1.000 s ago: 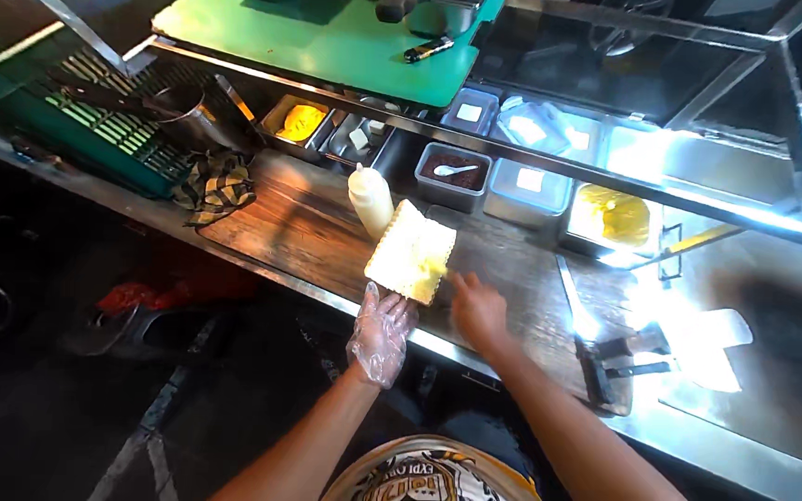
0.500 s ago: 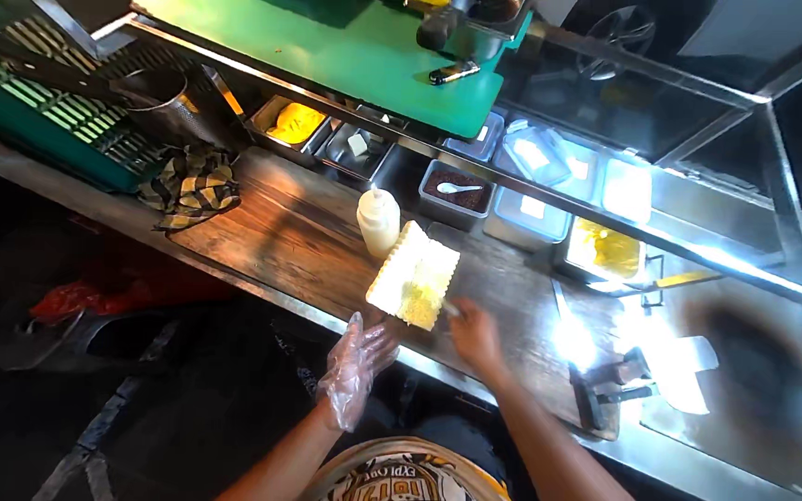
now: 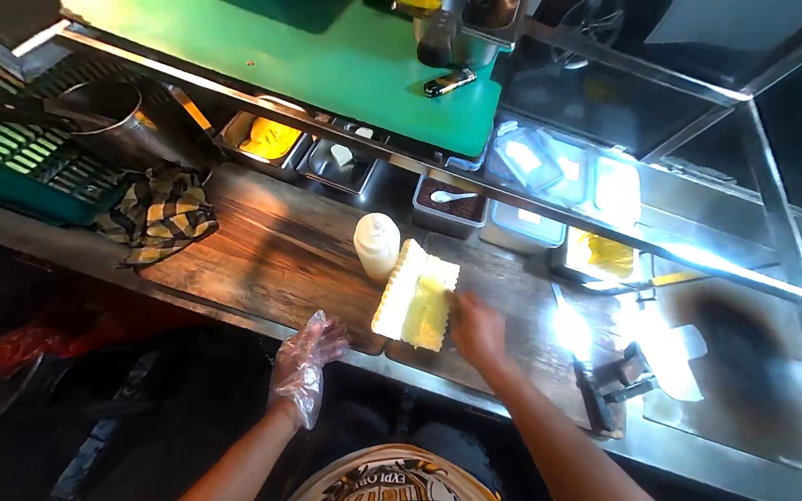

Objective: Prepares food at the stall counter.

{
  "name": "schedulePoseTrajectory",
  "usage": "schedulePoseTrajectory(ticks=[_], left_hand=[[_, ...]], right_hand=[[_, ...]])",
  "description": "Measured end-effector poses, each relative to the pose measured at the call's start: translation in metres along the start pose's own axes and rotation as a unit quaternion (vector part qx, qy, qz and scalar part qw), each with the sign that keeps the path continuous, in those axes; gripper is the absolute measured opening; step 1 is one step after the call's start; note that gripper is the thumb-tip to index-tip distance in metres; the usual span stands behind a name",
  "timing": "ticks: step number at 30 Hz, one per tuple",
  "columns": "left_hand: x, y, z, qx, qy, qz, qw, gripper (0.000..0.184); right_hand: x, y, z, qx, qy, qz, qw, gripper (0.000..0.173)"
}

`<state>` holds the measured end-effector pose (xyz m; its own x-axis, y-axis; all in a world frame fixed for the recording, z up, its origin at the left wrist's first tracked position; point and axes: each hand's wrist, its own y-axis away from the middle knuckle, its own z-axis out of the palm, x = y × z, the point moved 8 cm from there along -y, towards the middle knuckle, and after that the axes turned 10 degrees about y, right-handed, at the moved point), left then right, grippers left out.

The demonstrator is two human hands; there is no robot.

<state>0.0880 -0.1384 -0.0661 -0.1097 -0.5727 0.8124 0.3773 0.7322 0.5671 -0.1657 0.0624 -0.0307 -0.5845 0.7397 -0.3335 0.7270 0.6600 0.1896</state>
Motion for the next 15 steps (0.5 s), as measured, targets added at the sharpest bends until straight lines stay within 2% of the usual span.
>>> schedulePoseTrajectory(ticks=[2, 3, 6, 8, 9, 10, 11, 12, 13, 14, 15], left_hand=[[0.008, -0.005, -0.002, -0.003, 0.008, 0.024, 1.0, 0.035], [0.008, -0.009, -0.003, 0.003, 0.011, 0.026, 1.0, 0.035], [0.002, -0.014, -0.007, 0.028, 0.005, 0.017, 0.999, 0.035], [0.007, -0.013, -0.003, 0.022, -0.007, 0.024, 0.999, 0.034], [0.011, -0.013, 0.0, 0.017, -0.013, 0.038, 0.999, 0.034], [0.013, -0.012, 0.001, 0.013, -0.019, 0.051, 0.998, 0.034], [0.013, -0.01, -0.001, 0.015, -0.024, 0.056, 0.998, 0.033], [0.012, -0.009, -0.003, 0.024, -0.025, 0.057, 0.998, 0.033], [0.011, -0.008, -0.002, 0.035, -0.023, 0.055, 0.998, 0.032], [0.013, -0.007, -0.002, 0.045, -0.021, 0.058, 0.997, 0.032], [0.014, -0.004, -0.003, 0.052, -0.02, 0.062, 0.997, 0.031]], right_hand=[[-0.001, 0.016, 0.006, -0.092, -0.043, 0.054, 0.993, 0.035], [0.002, 0.013, 0.002, -0.093, -0.062, 0.069, 0.991, 0.034], [0.011, -0.011, -0.011, -0.003, -0.024, 0.047, 0.999, 0.034], [0.011, -0.006, -0.004, -0.051, -0.07, 0.056, 0.995, 0.034], [0.012, 0.0, 0.003, -0.098, -0.143, 0.074, 0.982, 0.031], [0.012, 0.006, 0.011, -0.148, -0.253, 0.101, 0.951, 0.029], [0.014, 0.013, 0.02, -0.177, -0.372, 0.148, 0.899, 0.029], [0.02, 0.016, 0.022, -0.175, -0.448, 0.199, 0.854, 0.029], [0.03, 0.012, 0.017, -0.151, -0.452, 0.231, 0.849, 0.031], [0.039, 0.007, 0.005, -0.118, -0.377, 0.226, 0.891, 0.031], [0.042, 0.002, -0.01, -0.087, -0.253, 0.189, 0.945, 0.032]])
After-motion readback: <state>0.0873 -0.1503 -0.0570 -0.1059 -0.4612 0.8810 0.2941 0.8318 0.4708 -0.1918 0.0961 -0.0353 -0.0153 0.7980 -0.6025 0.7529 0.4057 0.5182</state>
